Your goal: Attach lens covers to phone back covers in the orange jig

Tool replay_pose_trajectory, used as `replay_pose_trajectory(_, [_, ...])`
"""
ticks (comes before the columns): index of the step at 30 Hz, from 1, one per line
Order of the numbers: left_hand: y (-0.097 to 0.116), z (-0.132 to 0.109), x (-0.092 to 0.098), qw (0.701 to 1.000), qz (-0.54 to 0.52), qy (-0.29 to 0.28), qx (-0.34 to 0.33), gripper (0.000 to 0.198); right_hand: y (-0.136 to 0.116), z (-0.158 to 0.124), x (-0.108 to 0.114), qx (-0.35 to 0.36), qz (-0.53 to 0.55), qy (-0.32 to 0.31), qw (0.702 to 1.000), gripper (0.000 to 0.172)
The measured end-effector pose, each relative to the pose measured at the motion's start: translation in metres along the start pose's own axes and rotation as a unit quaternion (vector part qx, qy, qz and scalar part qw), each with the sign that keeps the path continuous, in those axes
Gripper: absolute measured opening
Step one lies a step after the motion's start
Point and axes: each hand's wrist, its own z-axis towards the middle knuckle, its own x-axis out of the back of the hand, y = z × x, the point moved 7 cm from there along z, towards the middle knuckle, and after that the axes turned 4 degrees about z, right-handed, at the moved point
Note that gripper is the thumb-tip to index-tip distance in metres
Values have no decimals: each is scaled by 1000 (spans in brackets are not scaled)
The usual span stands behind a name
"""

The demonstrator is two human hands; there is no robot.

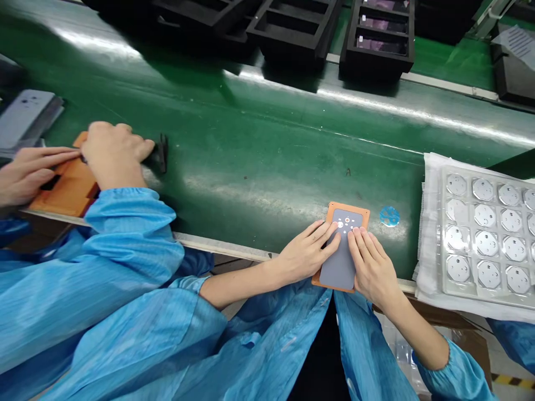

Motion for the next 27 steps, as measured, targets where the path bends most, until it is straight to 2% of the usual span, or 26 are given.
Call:
replay_pose_trajectory(6, [-1, -1, 2, 999, 10, -52, -9, 59, -6, -4, -1, -1, -24, 9, 1000, 66])
replay_pose_trajectory(8, [-9, -2, 7, 997, -33, -68, -16, 67, -5, -5, -1, 0, -14, 25, 1000, 64])
replay_pose_trajectory(10, [-19, -2, 14, 990, -119, -71, -24, 75, -2, -7, 3, 4, 21, 61, 998, 59])
replay_pose_trajectory(12, [-30, 3, 21, 974, -224, -32, 12, 81, 2, -10, 12, 3, 102, 123, 987, 52])
replay_pose_trajectory(14, [-42, 9, 27, 939, -324, 52, 105, 82, 15, -12, 23, -36, 240, 202, 949, 43])
replay_pose_trajectory(15, [-44, 12, 29, 909, -375, 99, 153, 81, 26, -14, 26, -78, 325, 244, 910, 38])
replay_pose_trajectory(16, [-42, 15, 29, 874, -428, 137, 187, 78, 38, -16, 27, -127, 412, 282, 857, 33])
replay_pose_trajectory(18, [-27, 26, 30, 811, -517, 183, 205, 63, 57, -19, 19, -218, 574, 332, 716, 22])
replay_pose_trajectory(19, [-18, 32, 33, 795, -539, 197, 199, 51, 62, -18, 14, -248, 642, 339, 642, 16])
replay_pose_trajectory(20, [-10, 38, 37, 794, -537, 211, 191, 39, 64, -16, 8, -264, 703, 334, 570, 10])
replay_pose_trajectory(22, [3, 46, 50, 822, -486, 244, 168, 19, 61, -9, -1, -274, 800, 306, 437, 2])
replay_pose_trajectory(24, [12, 48, 63, 853, -418, 285, 129, 9, 55, -4, -6, -272, 861, 280, 327, 5])
replay_pose_trajectory(25, [15, 49, 68, 862, -391, 303, 108, 7, 52, -2, -7, -270, 878, 271, 288, 6])
replay_pose_trajectory(26, [18, 48, 72, 868, -371, 319, 89, 5, 51, -1, -8, -269, 887, 265, 265, 7])
replay_pose_trajectory(27, [21, 48, 74, 871, -354, 332, 73, 4, 50, 0, -9, -269, 892, 260, 255, 7])
